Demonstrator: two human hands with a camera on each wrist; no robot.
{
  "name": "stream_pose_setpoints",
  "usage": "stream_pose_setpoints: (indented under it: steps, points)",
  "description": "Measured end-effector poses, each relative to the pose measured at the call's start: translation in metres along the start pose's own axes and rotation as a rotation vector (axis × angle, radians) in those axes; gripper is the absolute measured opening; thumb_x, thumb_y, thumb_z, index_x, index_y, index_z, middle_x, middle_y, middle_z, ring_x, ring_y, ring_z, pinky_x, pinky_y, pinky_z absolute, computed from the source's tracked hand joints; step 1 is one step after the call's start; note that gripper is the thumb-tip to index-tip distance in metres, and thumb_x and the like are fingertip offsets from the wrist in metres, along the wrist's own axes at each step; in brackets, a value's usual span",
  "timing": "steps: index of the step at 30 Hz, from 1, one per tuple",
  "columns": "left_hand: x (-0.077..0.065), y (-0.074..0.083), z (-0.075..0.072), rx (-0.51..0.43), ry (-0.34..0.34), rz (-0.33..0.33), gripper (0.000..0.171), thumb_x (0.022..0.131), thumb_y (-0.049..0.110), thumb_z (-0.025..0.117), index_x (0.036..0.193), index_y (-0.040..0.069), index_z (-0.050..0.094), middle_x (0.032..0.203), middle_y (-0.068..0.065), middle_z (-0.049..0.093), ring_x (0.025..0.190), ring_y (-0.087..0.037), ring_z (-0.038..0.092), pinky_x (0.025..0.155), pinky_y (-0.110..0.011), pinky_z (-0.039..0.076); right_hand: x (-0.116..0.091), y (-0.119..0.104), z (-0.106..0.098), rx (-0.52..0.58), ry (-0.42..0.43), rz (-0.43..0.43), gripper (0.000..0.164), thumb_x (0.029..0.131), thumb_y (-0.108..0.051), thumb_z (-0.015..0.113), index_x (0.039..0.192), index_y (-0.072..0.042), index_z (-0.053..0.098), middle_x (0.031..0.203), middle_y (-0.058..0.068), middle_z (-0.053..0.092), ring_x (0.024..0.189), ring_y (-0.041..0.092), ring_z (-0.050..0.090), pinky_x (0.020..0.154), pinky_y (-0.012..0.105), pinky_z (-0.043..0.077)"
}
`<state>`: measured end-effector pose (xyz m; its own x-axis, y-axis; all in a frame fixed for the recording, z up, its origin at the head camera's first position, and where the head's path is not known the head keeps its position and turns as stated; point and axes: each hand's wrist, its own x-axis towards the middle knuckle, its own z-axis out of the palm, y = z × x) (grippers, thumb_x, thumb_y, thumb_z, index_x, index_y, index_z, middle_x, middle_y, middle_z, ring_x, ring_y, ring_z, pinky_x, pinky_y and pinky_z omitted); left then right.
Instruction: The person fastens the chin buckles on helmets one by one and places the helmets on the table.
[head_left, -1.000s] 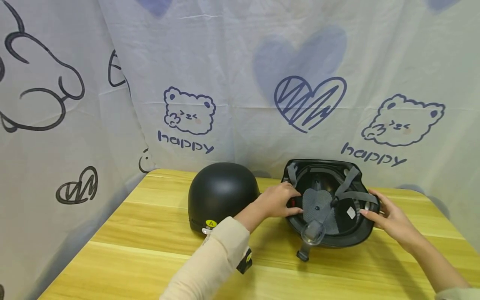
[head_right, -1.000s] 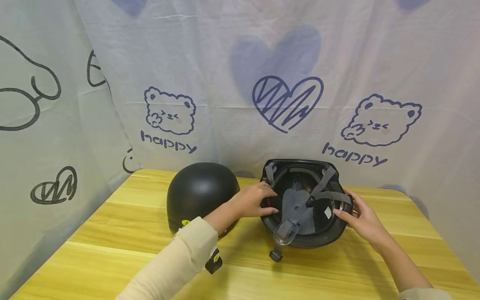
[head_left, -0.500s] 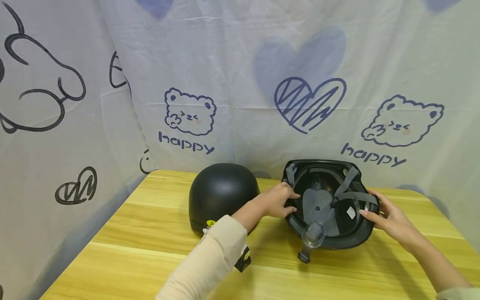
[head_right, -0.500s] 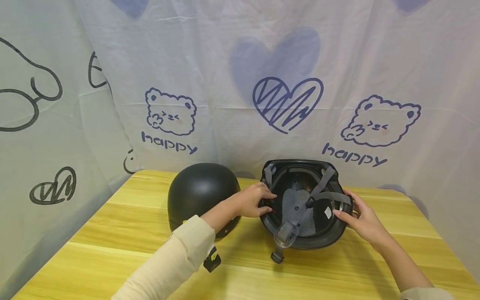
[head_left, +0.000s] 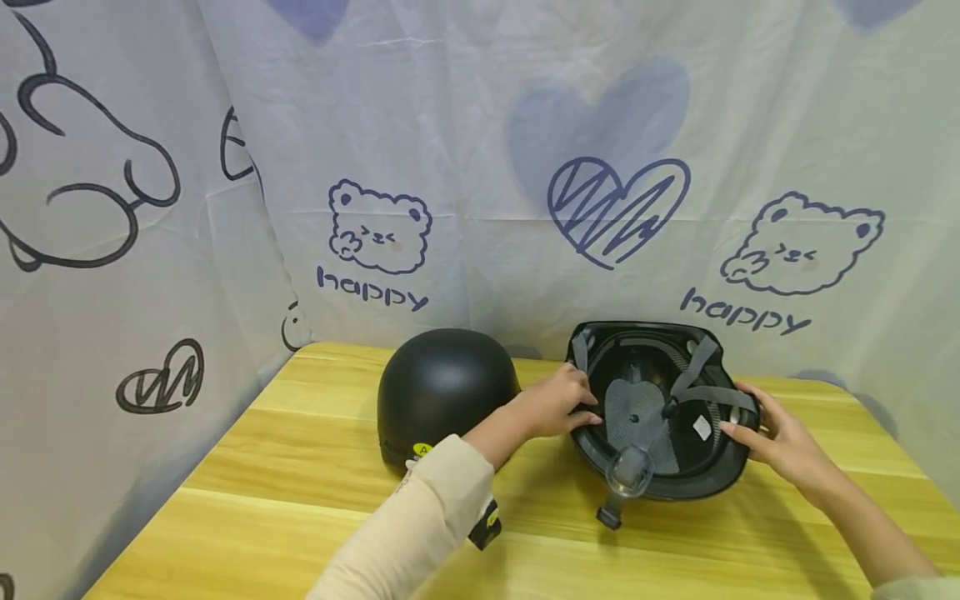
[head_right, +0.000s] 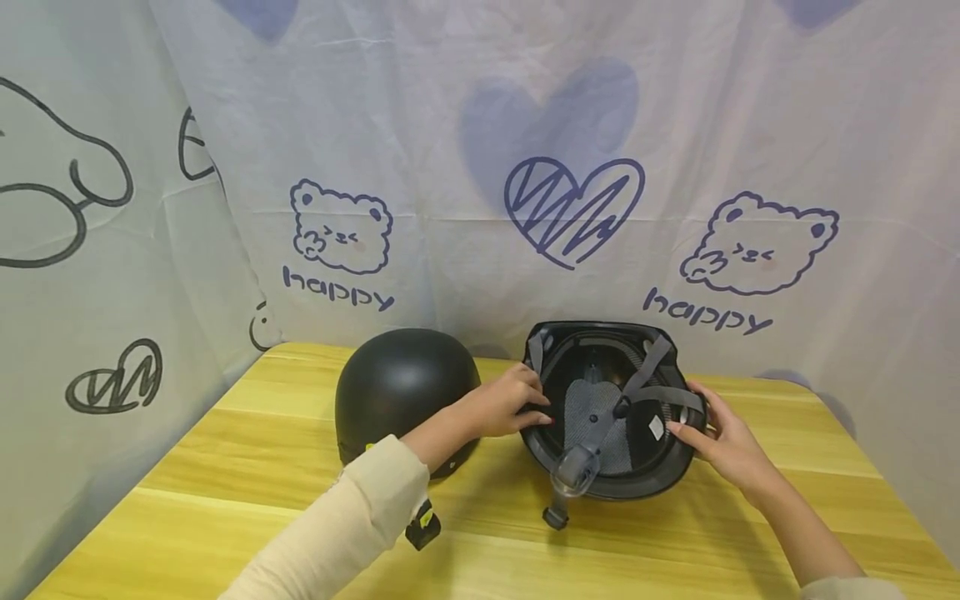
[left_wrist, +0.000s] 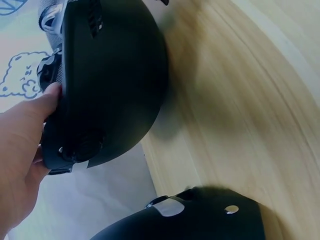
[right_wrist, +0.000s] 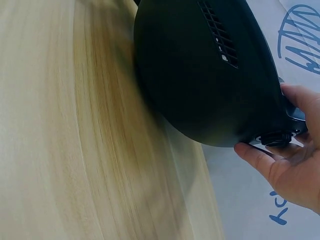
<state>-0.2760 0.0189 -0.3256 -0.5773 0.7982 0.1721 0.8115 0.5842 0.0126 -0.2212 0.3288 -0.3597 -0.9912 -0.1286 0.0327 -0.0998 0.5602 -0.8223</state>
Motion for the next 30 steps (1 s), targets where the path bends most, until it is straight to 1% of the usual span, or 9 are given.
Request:
stream_pose_setpoints:
  steps: [4, 7, 9, 11, 14, 15, 20, 25, 30]
  points:
    - [0.000, 0.003, 0.005, 0.122, 0.049, 0.009, 0.031, 0.095, 0.035, 0.050, 0.102, 0.014, 0.071, 0.095, 0.000, 0.063, 0.088, -0.014, 0.052, 0.082, -0.023, 0.040, 0.000, 0.000, 0.002, -0.004, -0.002, 0.007, 0.072, 0.096, -0.025, 0.050, 0.148, -0.002, 0.006, 0.129, 0.038, 0.038, 0.083, -0.010, 0.052, 0.074, 0.030, 0.053]
    - [0.003, 0.005, 0.009, 0.196, 0.091, 0.018, 0.030, 0.096, 0.034, 0.047, 0.098, 0.015, 0.069, 0.094, 0.003, 0.064, 0.090, -0.013, 0.055, 0.089, -0.023, 0.040, 0.000, 0.001, 0.001, -0.015, -0.005, 0.005, 0.073, 0.096, -0.025, 0.050, 0.148, 0.000, 0.004, 0.131, 0.038, 0.035, 0.083, -0.013, 0.049, 0.073, 0.027, 0.052]
    - [0.006, 0.006, 0.013, 0.191, 0.134, 0.023, 0.029, 0.097, 0.033, 0.046, 0.098, 0.015, 0.068, 0.095, 0.004, 0.066, 0.095, -0.012, 0.057, 0.098, -0.024, 0.039, -0.002, 0.001, -0.001, -0.060, 0.000, 0.007, 0.075, 0.096, -0.026, 0.049, 0.147, 0.002, 0.003, 0.133, 0.039, 0.032, 0.091, 0.002, 0.058, 0.073, 0.026, 0.052]
    - [0.009, 0.006, 0.018, 0.162, 0.173, 0.015, 0.027, 0.097, 0.032, 0.045, 0.098, 0.015, 0.067, 0.097, 0.005, 0.067, 0.099, -0.010, 0.059, 0.106, -0.026, 0.034, -0.005, 0.001, -0.003, -0.114, 0.008, 0.003, 0.076, 0.096, -0.027, 0.049, 0.147, 0.004, 0.001, 0.136, 0.041, 0.028, 0.102, 0.025, 0.060, 0.075, 0.032, 0.054]
    - [0.011, 0.005, 0.022, 0.086, 0.246, -0.012, 0.025, 0.097, 0.030, 0.045, 0.098, 0.016, 0.066, 0.097, 0.005, 0.068, 0.102, -0.009, 0.060, 0.112, -0.029, 0.028, -0.009, -0.001, -0.005, -0.193, 0.032, -0.014, 0.077, 0.096, -0.028, 0.048, 0.147, 0.005, -0.001, 0.139, 0.043, 0.021, 0.116, 0.060, 0.037, 0.083, 0.052, 0.050]
    - [0.011, 0.004, 0.023, 0.071, 0.271, -0.021, 0.024, 0.097, 0.029, 0.045, 0.098, 0.016, 0.065, 0.097, 0.006, 0.068, 0.102, -0.009, 0.060, 0.113, -0.030, 0.026, -0.010, -0.003, -0.004, -0.201, 0.047, -0.028, 0.078, 0.096, -0.027, 0.048, 0.147, 0.004, -0.002, 0.139, 0.043, 0.020, 0.116, 0.062, 0.035, 0.086, 0.058, 0.046]
    - [0.014, 0.001, 0.025, 0.053, 0.396, -0.041, 0.023, 0.098, 0.026, 0.045, 0.097, 0.014, 0.065, 0.095, 0.003, 0.069, 0.114, -0.017, 0.057, 0.113, -0.034, 0.028, -0.015, -0.015, 0.004, -0.226, 0.228, -0.193, 0.075, 0.093, -0.019, 0.055, 0.148, 0.001, 0.008, 0.140, 0.041, 0.024, 0.118, 0.061, 0.030, 0.090, 0.071, 0.028]
    - [0.019, 0.003, 0.025, 0.041, 0.433, -0.068, 0.023, 0.099, 0.024, 0.044, 0.097, 0.013, 0.064, 0.094, 0.002, 0.070, 0.120, -0.021, 0.053, 0.110, -0.034, 0.032, -0.024, -0.033, 0.017, -0.295, 0.373, -0.440, 0.067, 0.086, -0.009, 0.063, 0.145, -0.005, 0.030, 0.136, 0.035, 0.038, 0.119, 0.056, 0.035, 0.098, 0.068, 0.022]
    - [0.022, 0.004, 0.028, 0.039, 0.454, -0.113, 0.023, 0.098, 0.026, 0.044, 0.101, 0.016, 0.064, 0.096, 0.005, 0.071, 0.115, -0.018, 0.054, 0.106, -0.033, 0.036, -0.035, -0.047, 0.036, -0.397, 0.391, -0.613, 0.060, 0.079, -0.005, 0.070, 0.135, -0.009, 0.048, 0.132, 0.023, 0.048, 0.132, 0.023, 0.035, 0.109, 0.052, 0.024]
